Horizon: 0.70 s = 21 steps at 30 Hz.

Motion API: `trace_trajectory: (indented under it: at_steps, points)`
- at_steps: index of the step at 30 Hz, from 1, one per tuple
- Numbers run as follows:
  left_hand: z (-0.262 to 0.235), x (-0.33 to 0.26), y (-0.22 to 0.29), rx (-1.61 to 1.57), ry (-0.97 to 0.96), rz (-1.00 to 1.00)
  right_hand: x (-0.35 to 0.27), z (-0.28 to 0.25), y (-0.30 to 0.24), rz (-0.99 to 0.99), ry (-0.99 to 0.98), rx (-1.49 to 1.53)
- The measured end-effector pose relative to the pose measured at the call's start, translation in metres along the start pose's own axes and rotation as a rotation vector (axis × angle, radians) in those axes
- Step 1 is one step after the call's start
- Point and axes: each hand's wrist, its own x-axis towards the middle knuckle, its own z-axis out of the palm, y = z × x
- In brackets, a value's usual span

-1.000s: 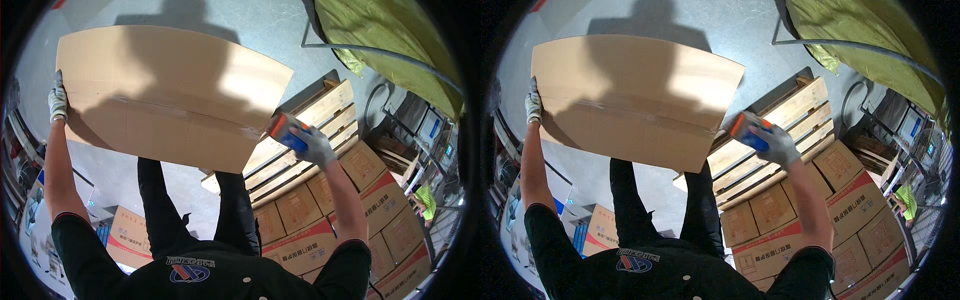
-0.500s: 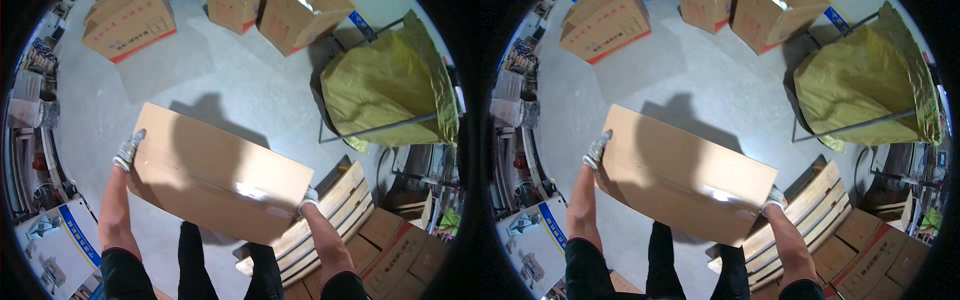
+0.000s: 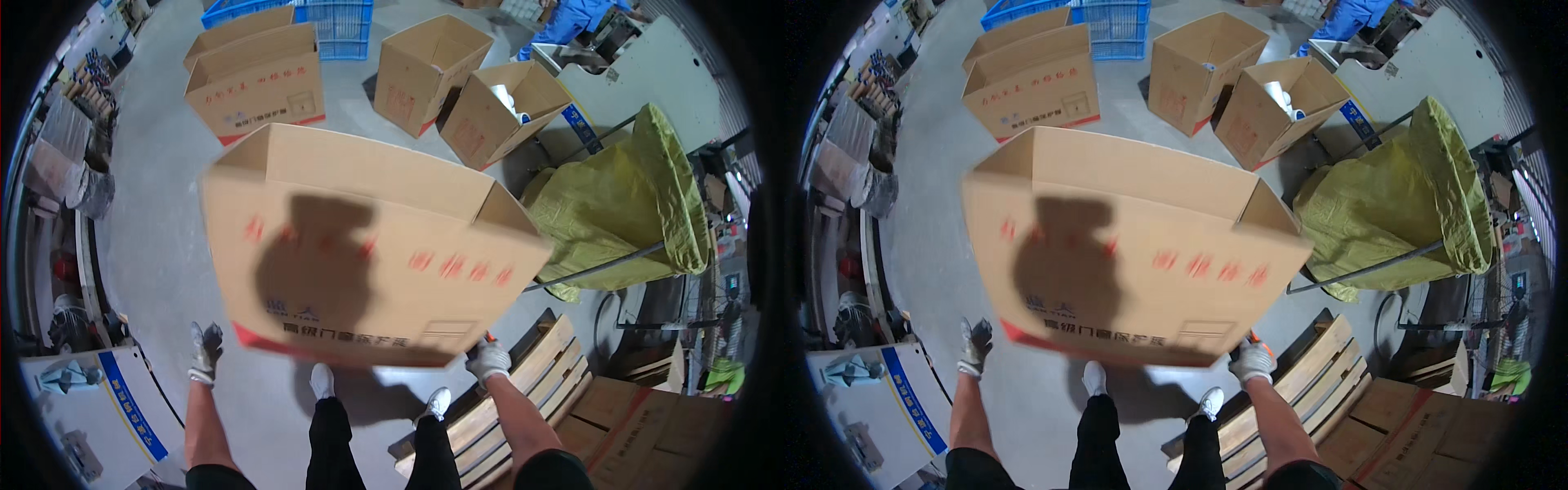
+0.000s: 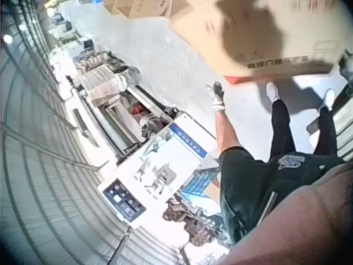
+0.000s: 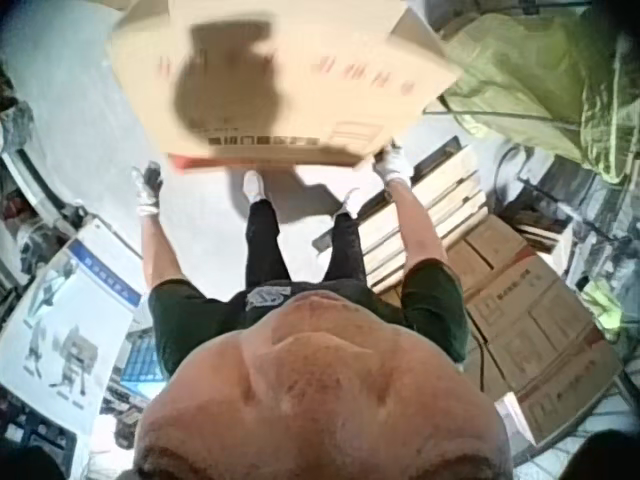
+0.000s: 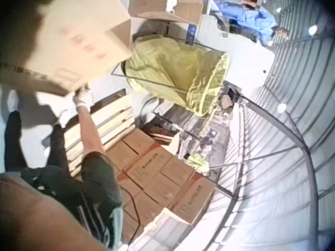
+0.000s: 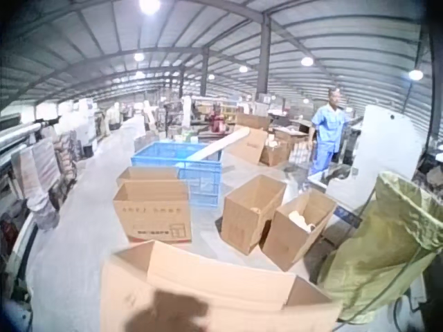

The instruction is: Operates an industrial rolling machine to remove finished plastic rolls and subsequently packs cylindrical tubes into cardboard boxes and seals them with tape.

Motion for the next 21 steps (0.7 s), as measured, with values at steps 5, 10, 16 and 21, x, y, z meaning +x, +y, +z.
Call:
trace_trajectory:
  at_steps: [5,10,16,21]
  points:
    - [0.083,0.006,-0.082,-0.692,0.019,-0.159,-0.012,-0.004,-0.067,0.016,-0.124,-0.109]
    - [0.237,-0.063,-0.044,-0.701,-0.193,-0.365,-0.058,-0.016,-0.057,0.181,-0.290,-0.057]
    - [0.293,0.050,-0.034,-0.611,-0.194,-0.291,-0.104,-0.032,-0.012,0.216,-0.342,0.008]
    - [0.384,0.088,0.090,-0.698,-0.305,-0.090,-0.081,-0.060,0.056,0.380,-0.355,0.000]
